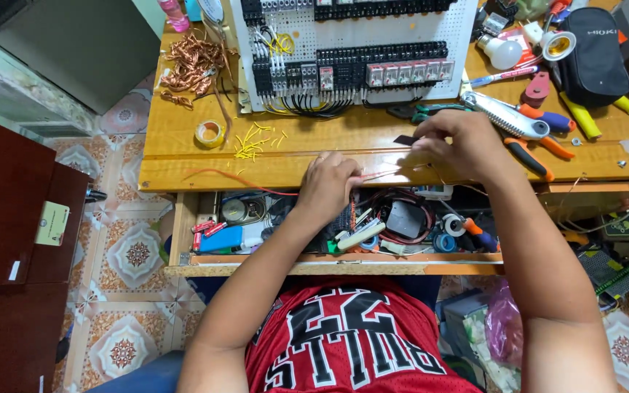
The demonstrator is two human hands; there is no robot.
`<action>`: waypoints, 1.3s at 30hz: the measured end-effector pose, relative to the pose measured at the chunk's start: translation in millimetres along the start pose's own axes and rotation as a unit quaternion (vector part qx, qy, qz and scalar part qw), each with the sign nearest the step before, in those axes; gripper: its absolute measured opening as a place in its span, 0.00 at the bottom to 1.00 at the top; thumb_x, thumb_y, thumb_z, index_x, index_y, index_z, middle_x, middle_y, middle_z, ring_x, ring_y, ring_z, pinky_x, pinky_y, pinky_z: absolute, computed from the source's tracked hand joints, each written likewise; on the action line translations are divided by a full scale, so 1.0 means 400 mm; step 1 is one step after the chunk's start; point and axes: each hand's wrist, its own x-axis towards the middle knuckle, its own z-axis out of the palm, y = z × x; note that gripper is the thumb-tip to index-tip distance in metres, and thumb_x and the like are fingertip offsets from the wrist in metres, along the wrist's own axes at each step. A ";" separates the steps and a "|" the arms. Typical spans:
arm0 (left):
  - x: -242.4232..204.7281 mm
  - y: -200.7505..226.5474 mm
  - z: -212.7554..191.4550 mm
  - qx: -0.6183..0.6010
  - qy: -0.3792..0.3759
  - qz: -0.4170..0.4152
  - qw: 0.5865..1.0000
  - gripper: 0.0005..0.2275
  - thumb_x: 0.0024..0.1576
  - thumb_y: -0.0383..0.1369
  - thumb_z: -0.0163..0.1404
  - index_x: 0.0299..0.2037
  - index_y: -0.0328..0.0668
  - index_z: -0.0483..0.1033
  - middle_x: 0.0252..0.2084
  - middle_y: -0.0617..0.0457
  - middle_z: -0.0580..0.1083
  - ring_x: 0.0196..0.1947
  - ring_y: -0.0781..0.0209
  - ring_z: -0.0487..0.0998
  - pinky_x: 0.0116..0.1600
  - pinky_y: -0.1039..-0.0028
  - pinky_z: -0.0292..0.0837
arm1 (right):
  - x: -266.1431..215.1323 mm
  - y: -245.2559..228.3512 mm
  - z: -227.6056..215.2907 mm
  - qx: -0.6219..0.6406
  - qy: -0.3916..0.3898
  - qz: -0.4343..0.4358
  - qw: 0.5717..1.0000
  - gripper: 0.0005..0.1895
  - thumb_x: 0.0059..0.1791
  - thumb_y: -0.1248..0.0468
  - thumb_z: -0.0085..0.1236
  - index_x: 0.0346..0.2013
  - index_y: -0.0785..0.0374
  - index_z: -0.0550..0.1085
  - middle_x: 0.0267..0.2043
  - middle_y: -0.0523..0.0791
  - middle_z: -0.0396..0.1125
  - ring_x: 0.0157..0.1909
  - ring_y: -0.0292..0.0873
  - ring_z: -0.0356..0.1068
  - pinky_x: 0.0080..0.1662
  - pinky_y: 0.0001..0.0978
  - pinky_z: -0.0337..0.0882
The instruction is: Stripping and preparing electrical wires for a control panel assembly
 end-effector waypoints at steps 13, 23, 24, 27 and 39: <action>-0.028 -0.081 -0.081 -0.050 0.067 0.046 0.995 0.01 0.57 0.34 0.58 0.35 0.55 0.80 0.31 0.55 0.67 0.38 0.42 0.77 0.42 0.56 0.77 | -0.059 0.020 -0.008 0.089 0.014 0.019 0.996 0.11 0.49 0.76 0.65 0.46 0.70 0.80 0.37 0.53 0.73 0.40 0.52 0.74 0.42 0.40 0.72; -0.058 -0.077 -0.087 -0.035 0.131 0.063 0.989 0.08 0.61 0.28 0.51 0.35 0.57 0.81 0.33 0.59 0.68 0.40 0.53 0.74 0.48 0.67 0.74 | -0.039 0.017 0.091 0.072 0.021 -0.082 0.994 0.05 0.51 0.73 0.64 0.41 0.65 0.82 0.40 0.49 0.76 0.42 0.52 0.76 0.45 0.41 0.74; -0.058 -0.075 -0.088 -0.052 0.132 0.058 0.988 0.08 0.61 0.28 0.51 0.35 0.56 0.81 0.33 0.58 0.68 0.40 0.52 0.74 0.49 0.66 0.74 | -0.039 0.017 0.100 0.066 0.020 -0.081 0.994 0.04 0.51 0.72 0.65 0.41 0.66 0.81 0.39 0.49 0.75 0.42 0.53 0.76 0.45 0.42 0.74; -0.055 -0.080 -0.087 -0.072 0.133 0.057 0.987 0.08 0.60 0.27 0.52 0.34 0.56 0.82 0.33 0.59 0.68 0.40 0.53 0.74 0.48 0.66 0.75 | -0.040 0.031 0.114 0.066 0.021 -0.087 0.994 0.04 0.51 0.72 0.65 0.40 0.66 0.81 0.39 0.50 0.75 0.41 0.54 0.76 0.44 0.44 0.74; -0.055 -0.087 -0.077 -0.089 0.143 0.053 0.984 0.07 0.61 0.28 0.53 0.33 0.55 0.82 0.32 0.59 0.69 0.39 0.54 0.74 0.48 0.66 0.74 | -0.040 0.024 0.132 0.053 0.023 -0.104 0.993 0.02 0.51 0.71 0.66 0.38 0.66 0.81 0.37 0.49 0.75 0.41 0.56 0.76 0.43 0.45 0.74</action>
